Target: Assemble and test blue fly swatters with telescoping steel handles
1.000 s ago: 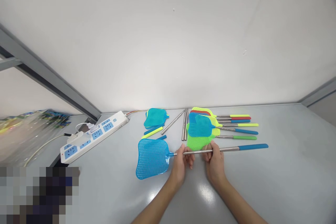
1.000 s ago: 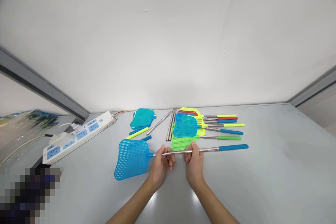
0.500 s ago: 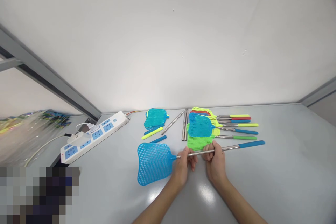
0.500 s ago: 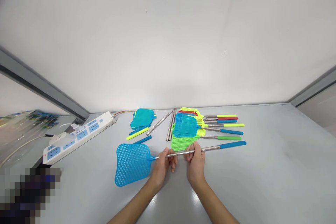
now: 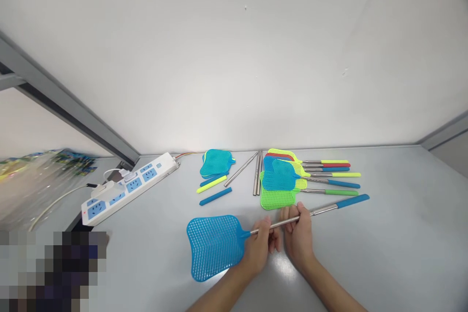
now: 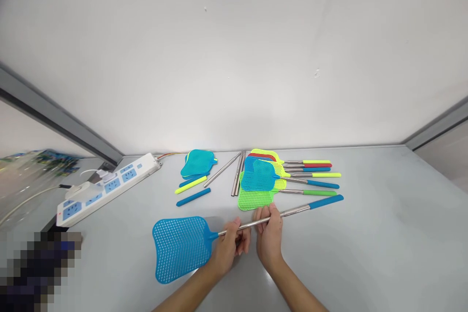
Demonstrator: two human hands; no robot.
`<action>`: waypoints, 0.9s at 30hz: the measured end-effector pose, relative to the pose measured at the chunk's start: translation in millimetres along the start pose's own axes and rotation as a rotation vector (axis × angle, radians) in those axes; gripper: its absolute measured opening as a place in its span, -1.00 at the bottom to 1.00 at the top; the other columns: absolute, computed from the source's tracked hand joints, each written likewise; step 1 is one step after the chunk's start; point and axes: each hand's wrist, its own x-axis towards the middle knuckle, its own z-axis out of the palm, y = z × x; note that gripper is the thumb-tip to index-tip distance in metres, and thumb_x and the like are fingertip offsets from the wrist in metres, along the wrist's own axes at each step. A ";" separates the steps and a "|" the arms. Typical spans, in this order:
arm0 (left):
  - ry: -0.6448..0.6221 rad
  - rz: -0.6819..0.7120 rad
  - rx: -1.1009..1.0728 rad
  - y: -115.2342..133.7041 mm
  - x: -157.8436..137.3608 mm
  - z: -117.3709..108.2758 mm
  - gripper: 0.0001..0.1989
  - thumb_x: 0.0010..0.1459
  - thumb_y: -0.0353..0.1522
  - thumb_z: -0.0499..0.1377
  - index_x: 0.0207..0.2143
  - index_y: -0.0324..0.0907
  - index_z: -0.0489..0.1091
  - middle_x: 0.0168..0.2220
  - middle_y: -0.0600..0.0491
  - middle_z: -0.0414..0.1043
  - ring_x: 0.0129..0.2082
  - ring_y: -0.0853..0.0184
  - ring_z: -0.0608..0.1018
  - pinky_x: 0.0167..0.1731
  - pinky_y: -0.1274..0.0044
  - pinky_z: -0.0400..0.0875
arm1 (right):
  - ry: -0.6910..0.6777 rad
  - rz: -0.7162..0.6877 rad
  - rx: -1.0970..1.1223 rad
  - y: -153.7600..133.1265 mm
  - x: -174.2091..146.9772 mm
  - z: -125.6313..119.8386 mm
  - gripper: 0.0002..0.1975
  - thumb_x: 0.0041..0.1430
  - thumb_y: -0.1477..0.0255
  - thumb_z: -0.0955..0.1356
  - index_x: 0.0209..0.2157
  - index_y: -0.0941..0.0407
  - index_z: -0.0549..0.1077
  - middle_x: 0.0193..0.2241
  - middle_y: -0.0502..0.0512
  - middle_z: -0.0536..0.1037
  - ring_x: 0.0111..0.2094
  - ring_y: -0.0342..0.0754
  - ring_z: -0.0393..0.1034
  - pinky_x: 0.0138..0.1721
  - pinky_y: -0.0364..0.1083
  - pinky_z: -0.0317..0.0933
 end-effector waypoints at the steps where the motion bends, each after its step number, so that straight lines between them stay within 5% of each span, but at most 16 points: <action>1: 0.001 0.005 0.005 -1.5 0.0 0.1 -0.43 0.09 -0.05 -0.23 -0.81 -0.16 0.14 -0.78 0.10 0.08 -0.70 0.42 0.15 -0.63 0.55 0.00 | -0.004 0.004 -0.003 1.8 -0.8 -0.4 -0.57 0.12 0.31 0.12 -0.74 0.09 -0.12 -0.82 -0.13 -0.10 -0.74 -0.21 -0.13 -0.67 -0.14 -0.10; 27: 0.167 -0.119 -0.045 -1.9 5.2 9.5 -0.45 -0.03 0.09 -0.17 -0.74 -0.16 0.13 -0.84 0.16 0.06 -0.79 0.47 0.15 -0.71 0.57 0.04 | -0.157 0.157 0.024 5.8 -4.5 -0.3 -0.57 0.15 0.28 0.07 -0.76 0.10 0.08 -0.85 -0.11 0.12 -0.85 -0.23 -0.02 -0.81 -0.20 -0.13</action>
